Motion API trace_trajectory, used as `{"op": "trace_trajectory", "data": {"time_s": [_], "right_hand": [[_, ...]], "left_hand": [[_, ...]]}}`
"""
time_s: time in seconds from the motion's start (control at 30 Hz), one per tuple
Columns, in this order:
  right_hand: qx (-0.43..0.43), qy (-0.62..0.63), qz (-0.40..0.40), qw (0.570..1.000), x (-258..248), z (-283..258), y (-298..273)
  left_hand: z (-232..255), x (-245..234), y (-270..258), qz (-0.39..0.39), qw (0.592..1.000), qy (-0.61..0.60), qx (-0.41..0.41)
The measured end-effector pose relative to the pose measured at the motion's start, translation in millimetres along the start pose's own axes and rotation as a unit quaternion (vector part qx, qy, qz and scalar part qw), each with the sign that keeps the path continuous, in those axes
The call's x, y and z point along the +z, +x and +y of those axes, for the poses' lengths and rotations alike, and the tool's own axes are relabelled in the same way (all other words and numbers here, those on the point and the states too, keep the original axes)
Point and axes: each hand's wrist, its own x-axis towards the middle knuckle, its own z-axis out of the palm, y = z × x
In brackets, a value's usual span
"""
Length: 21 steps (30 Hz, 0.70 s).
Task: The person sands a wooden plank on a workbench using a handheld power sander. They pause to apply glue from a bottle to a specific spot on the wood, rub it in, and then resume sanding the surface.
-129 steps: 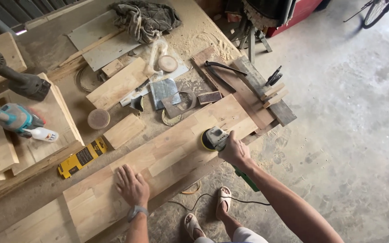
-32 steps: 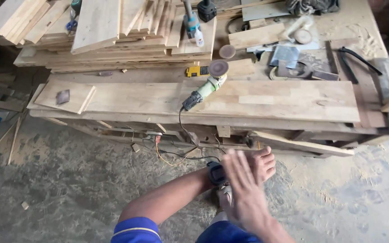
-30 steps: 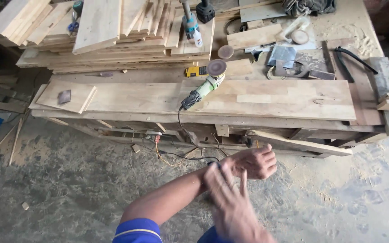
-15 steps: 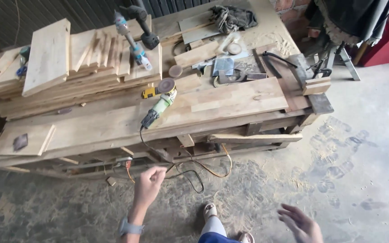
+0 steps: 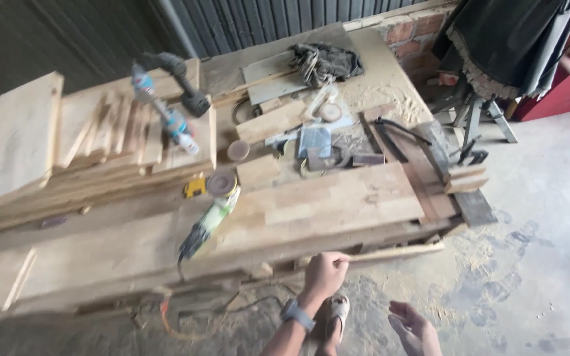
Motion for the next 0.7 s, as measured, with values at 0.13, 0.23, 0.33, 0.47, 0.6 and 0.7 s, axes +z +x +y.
{"op": "trace_trajectory", "data": {"time_s": [0.13,0.23,0.33,0.47,0.6,0.7], "right_hand": [[-0.007,-0.05,0.09,0.995,-13,-47,139],[-0.019,-0.072,0.237,0.969,-39,-44,249],[-0.048,-0.064,0.412,0.908,-53,-31,306],[-0.174,-0.156,0.634,0.737,-31,-30,336],[-0.075,-0.232,0.687,0.685,-20,-90,324],[-0.169,-0.135,0.659,0.721,-29,-69,335]], "left_hand": [[-22,42,176,-0.047,0.993,0.053,-0.092],[-50,76,309,-0.018,0.997,0.068,-0.038],[-53,110,422,-0.032,0.995,0.092,0.011],[-69,186,542,-0.08,0.989,0.123,0.032],[-67,249,597,-0.13,0.98,0.147,0.03],[-79,292,624,-0.062,0.966,0.193,0.163]]}}
